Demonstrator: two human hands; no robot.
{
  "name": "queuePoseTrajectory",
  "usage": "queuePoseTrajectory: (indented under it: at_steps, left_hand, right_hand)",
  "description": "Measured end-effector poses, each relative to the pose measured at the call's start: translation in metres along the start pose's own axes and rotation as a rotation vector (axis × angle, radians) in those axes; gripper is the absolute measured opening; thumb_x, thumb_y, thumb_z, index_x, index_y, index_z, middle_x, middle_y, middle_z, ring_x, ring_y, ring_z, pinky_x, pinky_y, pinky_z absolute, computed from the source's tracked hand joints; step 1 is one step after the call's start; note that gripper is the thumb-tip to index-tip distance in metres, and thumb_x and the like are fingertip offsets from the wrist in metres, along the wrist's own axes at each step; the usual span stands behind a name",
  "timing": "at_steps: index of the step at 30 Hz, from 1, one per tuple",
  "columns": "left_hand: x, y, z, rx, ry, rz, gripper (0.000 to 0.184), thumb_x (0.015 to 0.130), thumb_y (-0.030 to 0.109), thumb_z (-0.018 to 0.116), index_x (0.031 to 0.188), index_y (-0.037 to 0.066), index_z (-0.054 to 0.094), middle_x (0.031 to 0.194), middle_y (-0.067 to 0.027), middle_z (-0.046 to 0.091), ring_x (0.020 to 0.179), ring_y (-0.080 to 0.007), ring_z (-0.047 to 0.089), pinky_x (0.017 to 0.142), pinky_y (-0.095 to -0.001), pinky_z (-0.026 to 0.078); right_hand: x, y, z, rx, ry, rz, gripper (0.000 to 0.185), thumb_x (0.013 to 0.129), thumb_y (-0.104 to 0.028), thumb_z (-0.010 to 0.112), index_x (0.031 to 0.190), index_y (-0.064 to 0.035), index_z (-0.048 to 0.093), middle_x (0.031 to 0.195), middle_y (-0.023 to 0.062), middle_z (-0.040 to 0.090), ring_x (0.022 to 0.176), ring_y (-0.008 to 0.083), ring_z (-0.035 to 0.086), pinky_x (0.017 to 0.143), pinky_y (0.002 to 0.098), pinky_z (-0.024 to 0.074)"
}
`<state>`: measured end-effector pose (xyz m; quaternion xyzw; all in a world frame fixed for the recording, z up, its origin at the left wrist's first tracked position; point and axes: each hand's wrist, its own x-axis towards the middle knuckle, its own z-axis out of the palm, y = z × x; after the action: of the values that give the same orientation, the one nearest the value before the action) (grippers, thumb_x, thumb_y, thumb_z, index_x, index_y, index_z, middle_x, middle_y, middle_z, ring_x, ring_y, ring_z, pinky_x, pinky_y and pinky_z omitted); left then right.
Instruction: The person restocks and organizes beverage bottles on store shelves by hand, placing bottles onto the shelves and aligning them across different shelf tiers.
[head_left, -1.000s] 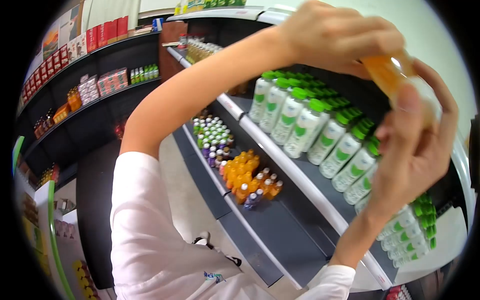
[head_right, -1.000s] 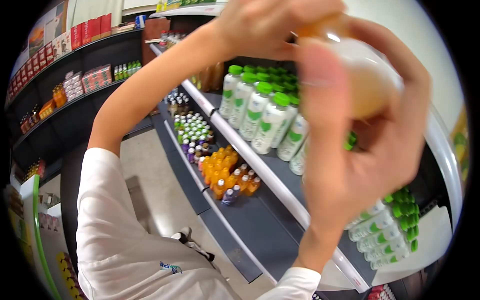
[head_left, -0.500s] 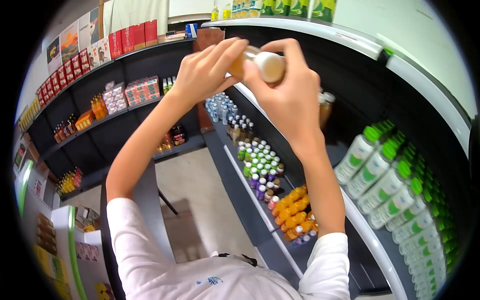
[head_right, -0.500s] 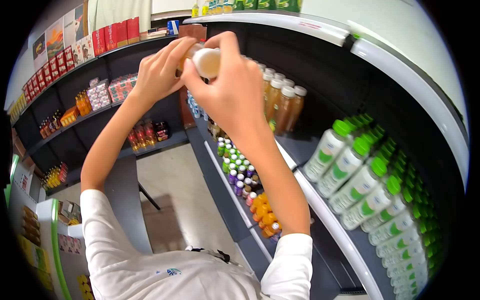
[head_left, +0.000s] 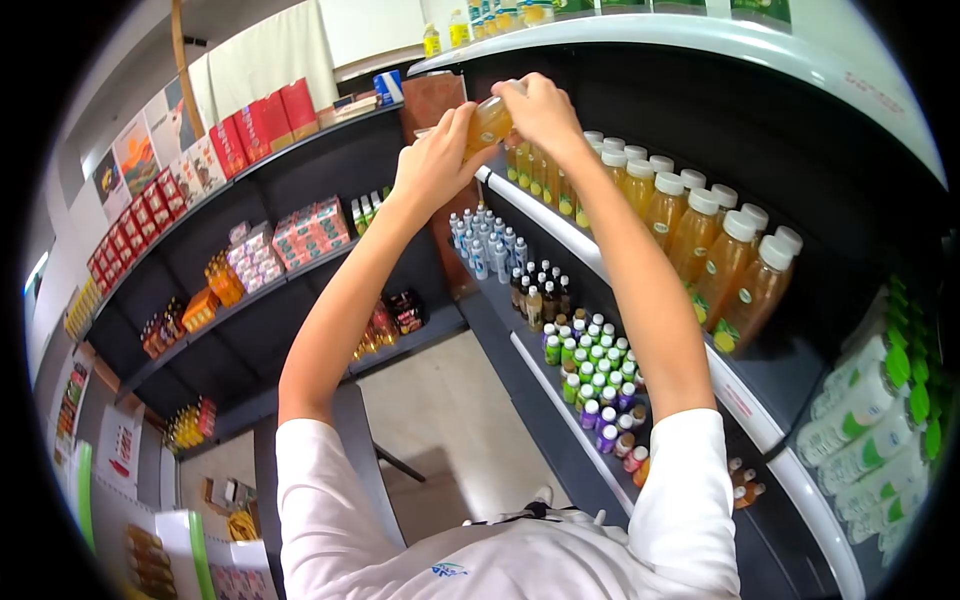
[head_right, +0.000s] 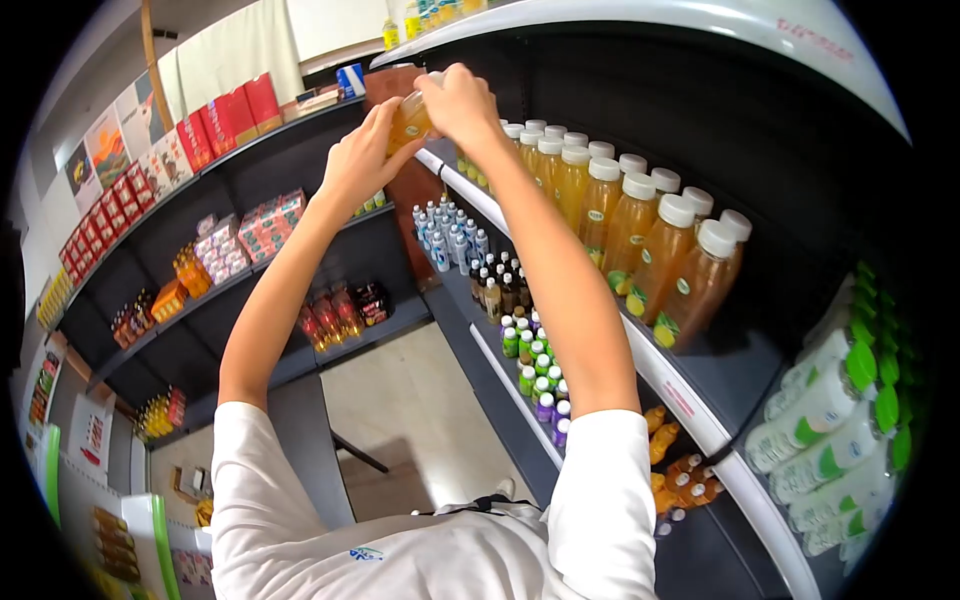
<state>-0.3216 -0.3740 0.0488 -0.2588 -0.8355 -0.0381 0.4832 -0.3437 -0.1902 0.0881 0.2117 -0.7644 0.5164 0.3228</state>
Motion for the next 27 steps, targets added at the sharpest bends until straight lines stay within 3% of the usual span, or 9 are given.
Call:
queuePoseTrajectory:
  at_steps: [2, 3, 7, 10, 11, 15, 18, 23, 27]
  left_hand:
    - [0.029, -0.007, 0.028, -0.034, 0.089, 0.120, 0.063, 0.095, 0.049, 0.065, 0.139, 0.007, 0.047, 0.122, -0.0166, 0.067, 0.099, -0.0384, 0.070, 0.074, -0.0462, 0.058]
    - [0.042, -0.006, 0.039, -0.032, 0.090, 0.134, 0.060, 0.097, 0.047, 0.065, 0.139, 0.008, 0.049, 0.122, -0.0160, 0.067, 0.103, -0.0372, 0.069, 0.076, -0.0441, 0.058]
    - [0.097, -0.015, 0.086, -0.097, 0.148, 0.282, 0.058, 0.097, 0.045, 0.066, 0.139, 0.008, 0.048, 0.122, -0.0165, 0.066, 0.106, -0.0393, 0.067, 0.083, -0.0455, 0.056]
    - [0.122, -0.025, 0.121, -0.212, 0.107, 0.337, 0.060, 0.096, 0.045, 0.066, 0.139, 0.008, 0.048, 0.122, -0.0174, 0.066, 0.106, -0.0408, 0.067, 0.083, -0.0478, 0.055]
    - [0.126, -0.029, 0.132, -0.248, 0.059, 0.339, 0.060, 0.096, 0.046, 0.066, 0.139, 0.008, 0.047, 0.122, -0.0178, 0.066, 0.106, -0.0408, 0.067, 0.083, -0.0476, 0.055]
    - [0.154, -0.039, 0.176, -0.383, 0.012, 0.439, 0.062, 0.096, 0.047, 0.066, 0.139, 0.006, 0.047, 0.111, -0.0197, 0.068, 0.085, -0.0363, 0.069, 0.075, -0.0430, 0.054]
    - [0.163, -0.047, 0.194, -0.452, -0.015, 0.518, 0.063, 0.096, 0.048, 0.066, 0.139, 0.005, 0.047, 0.104, -0.0184, 0.068, 0.078, -0.0326, 0.067, 0.071, -0.0410, 0.053]
    - [0.200, -0.073, 0.237, -0.675, 0.106, 0.732, 0.062, 0.091, 0.042, 0.076, 0.133, 0.002, 0.052, 0.091, -0.0186, 0.068, 0.078, -0.0317, 0.068, 0.071, -0.0392, 0.053]
    - [0.215, -0.095, 0.277, -0.821, -0.045, 0.699, 0.060, 0.094, 0.046, 0.072, 0.130, 0.001, 0.054, 0.100, -0.0221, 0.072, 0.084, -0.0339, 0.073, 0.075, -0.0391, 0.056]
  right_hand:
    - [0.039, 0.037, -0.004, -0.022, 0.137, -0.023, 0.048, 0.092, -0.037, 0.065, 0.101, 0.0096, 0.066, 0.086, 0.0183, 0.073, 0.061, 0.0242, 0.074, 0.060, 0.0318, 0.0597]
    - [0.035, 0.034, -0.014, 0.074, 0.117, 0.059, 0.053, 0.090, -0.045, 0.059, 0.092, 0.0062, 0.073, 0.081, 0.0216, 0.075, 0.069, 0.0310, 0.077, 0.090, 0.0387, 0.0569]
    - [0.075, 0.064, -0.040, 0.082, 0.221, 0.086, 0.057, 0.093, -0.037, 0.062, 0.096, 0.0196, 0.062, 0.083, 0.0229, 0.071, 0.062, 0.0281, 0.075, 0.060, 0.0312, 0.0607]
    - [0.078, 0.073, -0.044, 0.043, 0.262, 0.142, 0.054, 0.093, -0.039, 0.062, 0.100, 0.0146, 0.064, 0.086, 0.0206, 0.073, 0.067, 0.0246, 0.075, 0.067, 0.0329, 0.0606]
    - [0.073, 0.070, -0.041, -0.012, 0.257, 0.214, 0.049, 0.094, -0.038, 0.058, 0.111, 0.0078, 0.059, 0.089, 0.0294, 0.071, 0.086, 0.0430, 0.072, 0.078, 0.0475, 0.0588]
    - [0.068, 0.090, -0.031, -0.445, 0.545, -0.007, 0.055, 0.095, -0.043, 0.057, 0.105, 0.0107, 0.063, 0.115, 0.0341, 0.066, 0.110, 0.0466, 0.065, 0.097, 0.0496, 0.0523]
    - [0.078, 0.097, -0.034, -0.614, 0.430, 0.038, 0.053, 0.096, -0.042, 0.056, 0.100, 0.0105, 0.065, 0.121, 0.0337, 0.064, 0.113, 0.0466, 0.064, 0.097, 0.0502, 0.0511]
    - [0.077, 0.062, -0.011, -0.416, 0.394, 0.103, 0.045, 0.096, -0.033, 0.057, 0.095, 0.0121, 0.062, 0.086, 0.0282, 0.070, 0.078, 0.0349, 0.074, 0.071, 0.0417, 0.0581]
    - [0.119, 0.096, 0.005, -0.817, 0.426, 0.074, 0.042, 0.096, -0.033, 0.059, 0.100, 0.0085, 0.066, 0.094, 0.0251, 0.071, 0.078, 0.0307, 0.074, 0.071, 0.0397, 0.0571]
